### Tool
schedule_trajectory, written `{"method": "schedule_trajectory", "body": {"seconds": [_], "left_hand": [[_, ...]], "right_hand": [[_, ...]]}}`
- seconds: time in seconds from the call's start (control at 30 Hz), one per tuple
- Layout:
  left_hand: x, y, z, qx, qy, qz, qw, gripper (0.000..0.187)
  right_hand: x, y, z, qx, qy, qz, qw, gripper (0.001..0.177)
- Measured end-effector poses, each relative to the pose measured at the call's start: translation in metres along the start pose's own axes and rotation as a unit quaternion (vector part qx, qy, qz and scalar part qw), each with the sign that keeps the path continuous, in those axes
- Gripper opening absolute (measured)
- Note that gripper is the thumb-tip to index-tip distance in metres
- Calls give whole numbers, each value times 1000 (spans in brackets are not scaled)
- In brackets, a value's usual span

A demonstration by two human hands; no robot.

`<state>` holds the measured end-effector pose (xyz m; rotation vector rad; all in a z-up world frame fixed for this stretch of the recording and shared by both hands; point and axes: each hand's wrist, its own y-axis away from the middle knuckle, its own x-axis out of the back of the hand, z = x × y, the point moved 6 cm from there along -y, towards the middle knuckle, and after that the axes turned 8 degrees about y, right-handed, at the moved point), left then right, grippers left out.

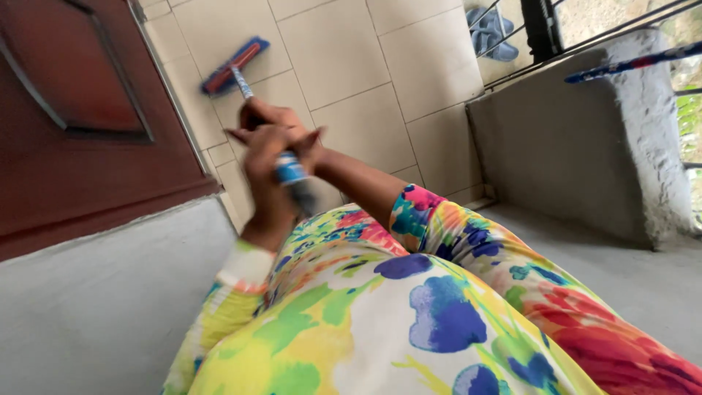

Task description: Sweeping the floor with a broom.

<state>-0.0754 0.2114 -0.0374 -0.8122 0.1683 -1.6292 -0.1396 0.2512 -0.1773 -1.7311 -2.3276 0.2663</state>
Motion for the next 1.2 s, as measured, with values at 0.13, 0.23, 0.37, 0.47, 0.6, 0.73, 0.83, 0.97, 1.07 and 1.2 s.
{"method": "schedule_trajectory", "body": {"seconds": [0.13,0.23,0.37,0.47,0.6,0.73,0.83,0.97,1.07,1.2], "left_hand": [[-41,15,-14,69,72,-62,993,17],[-64,29,-13,51,107,-151,981,16],[-102,34,21,35,212,-246,945,53],[-107,-1,59,-86,157,-284,942,83],[-106,5,-9,-36,94,-264,959,98],[-87,23,-94,59,13,-157,986,64],[-77,43,-126,123,-27,-131,983,48],[-80,46,-155,250,20,-90,964,37],[-93,76,-212,324,166,-57,930,35],[-89,94,-227,361,182,-60,913,39]], "right_hand": [[31,34,29,-15,84,-23,996,11],[62,66,20,-58,58,-116,990,6],[111,112,3,-102,-1,-127,987,22],[168,143,-32,-64,-100,-16,993,66],[238,188,-28,-304,126,70,942,36],[286,171,-100,-11,-63,330,942,33],[298,167,-111,93,-125,404,901,45],[283,122,-132,117,-136,347,920,37],[285,110,-97,114,-169,350,914,42],[243,79,-60,59,-225,345,909,33]]}}
